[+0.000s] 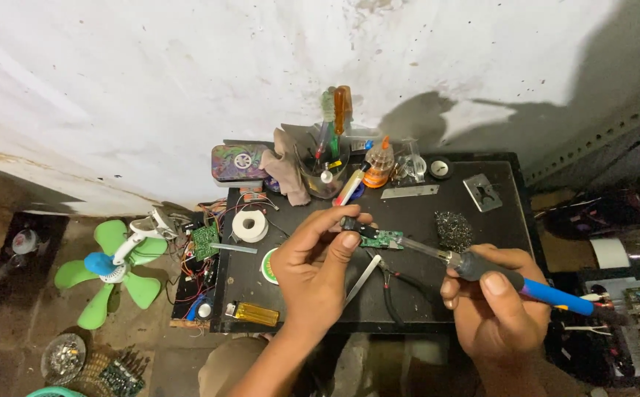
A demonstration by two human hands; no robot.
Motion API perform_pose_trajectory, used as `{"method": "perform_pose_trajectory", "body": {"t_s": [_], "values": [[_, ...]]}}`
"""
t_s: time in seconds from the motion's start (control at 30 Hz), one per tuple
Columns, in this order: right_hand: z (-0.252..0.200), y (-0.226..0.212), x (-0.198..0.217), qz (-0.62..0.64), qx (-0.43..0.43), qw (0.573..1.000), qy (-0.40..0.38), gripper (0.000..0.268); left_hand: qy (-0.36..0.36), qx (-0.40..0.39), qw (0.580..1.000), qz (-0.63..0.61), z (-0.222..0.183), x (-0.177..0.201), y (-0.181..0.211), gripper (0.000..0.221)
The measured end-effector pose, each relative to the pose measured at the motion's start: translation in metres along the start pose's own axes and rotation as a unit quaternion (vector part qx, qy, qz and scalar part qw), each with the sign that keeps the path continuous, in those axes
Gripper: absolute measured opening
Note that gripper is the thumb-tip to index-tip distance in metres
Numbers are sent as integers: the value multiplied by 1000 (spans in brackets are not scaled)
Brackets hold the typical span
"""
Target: The person is soldering small electronic components onto a printed circuit board using a soldering iron at a workbench.
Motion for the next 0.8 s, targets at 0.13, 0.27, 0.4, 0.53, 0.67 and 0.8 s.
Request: {"method": "perform_pose_trajectory", "body": {"t_s": [0.13, 0.27, 0.4, 0.53, 0.67, 0.8], "values": [[-1, -1, 0, -2, -15, 1000, 19, 30, -4, 2, 1000, 4, -1, -2, 0, 23], [-1, -4, -2, -27, 0, 1000, 11, 28, -1, -5, 1000, -1, -2, -4, 0, 24], [0, -2, -1, -32, 14, 999, 8, 28, -11, -12, 1000, 27, -1, -4, 5, 24], [1, -1, 0, -41, 12, 999, 31, 32, -12, -13, 1000, 18, 0, -3, 5, 24], [1, -1, 0, -36, 14, 999, 19, 29, -5, -10, 1000, 17, -1, -3, 4, 25], [0, -2, 0, -36, 15, 999, 10, 28, -6, -11, 1000, 16, 0, -3, 5, 24]]}}
Point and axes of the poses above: each hand's wrist, its own z-axis towards the middle knuckle, its own x-axis out of the back of the hand, y = z × x, the point moved 3 cm from there along z, towards the middle knuckle, and after that the axes turned 13 degrees about -x, right-handed, at the moved point
